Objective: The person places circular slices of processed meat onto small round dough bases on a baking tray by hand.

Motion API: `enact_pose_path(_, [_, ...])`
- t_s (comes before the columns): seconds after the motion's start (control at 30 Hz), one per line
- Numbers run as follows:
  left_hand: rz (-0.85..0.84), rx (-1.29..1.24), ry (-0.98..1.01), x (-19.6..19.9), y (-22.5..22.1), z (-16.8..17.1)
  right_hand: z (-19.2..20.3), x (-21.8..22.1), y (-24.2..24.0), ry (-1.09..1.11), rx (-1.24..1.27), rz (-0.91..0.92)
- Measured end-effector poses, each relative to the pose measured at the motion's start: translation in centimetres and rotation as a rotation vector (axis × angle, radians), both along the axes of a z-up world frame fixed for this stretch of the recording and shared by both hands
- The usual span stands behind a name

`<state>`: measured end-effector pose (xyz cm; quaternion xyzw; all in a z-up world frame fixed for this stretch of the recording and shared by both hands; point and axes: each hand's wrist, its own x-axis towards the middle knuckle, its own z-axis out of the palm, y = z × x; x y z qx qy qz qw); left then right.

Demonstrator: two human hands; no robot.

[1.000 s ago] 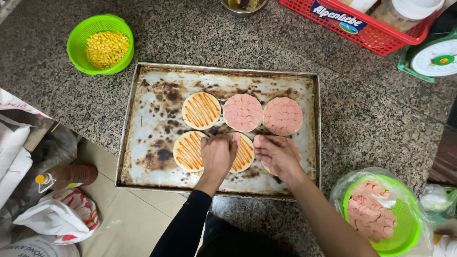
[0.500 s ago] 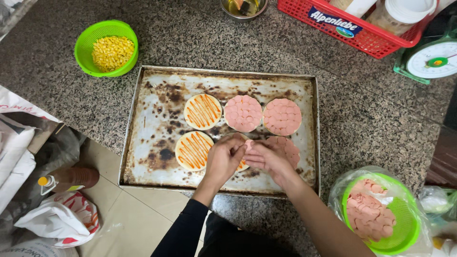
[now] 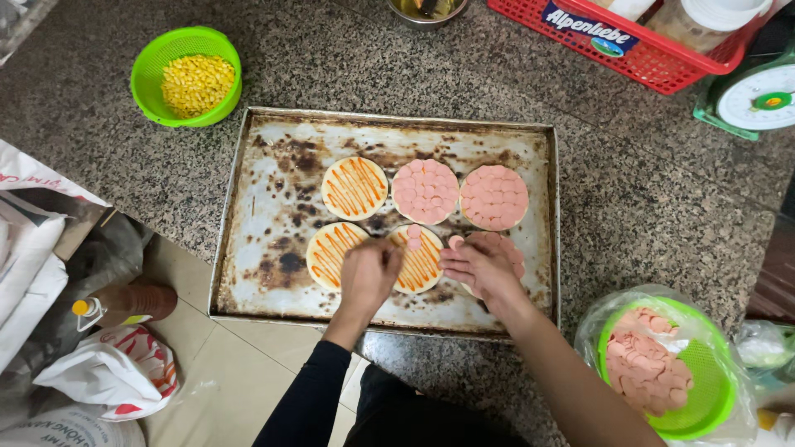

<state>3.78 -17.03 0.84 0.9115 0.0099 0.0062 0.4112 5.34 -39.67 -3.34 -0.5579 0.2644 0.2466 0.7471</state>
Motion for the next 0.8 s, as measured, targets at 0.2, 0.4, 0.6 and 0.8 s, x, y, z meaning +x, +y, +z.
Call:
enact_pose_path(0.2, [-0.103,0.057,-0.044,0.0,-1.6,-1.1,-0.7,-0.4,-0.4,0.019,0.003,0.002])
enact_pose_path(0.4, [-0.097,0.217,-0.029,0.3,-1.9,-1.6,0.1,-0.7,-0.2,0.065,-0.034,0.020])
enact_pose_path(0.6, [-0.088,0.265,-0.029,0.4,-2.3,-1.1,0.7,-0.8,0.2,0.056,-0.013,0.050])
enact_pose_path(0.8, [-0.097,0.027,-0.047,0.0,-2.1,1.5,0.6,-1.0,0.3,-0.025,-0.099,0.247])
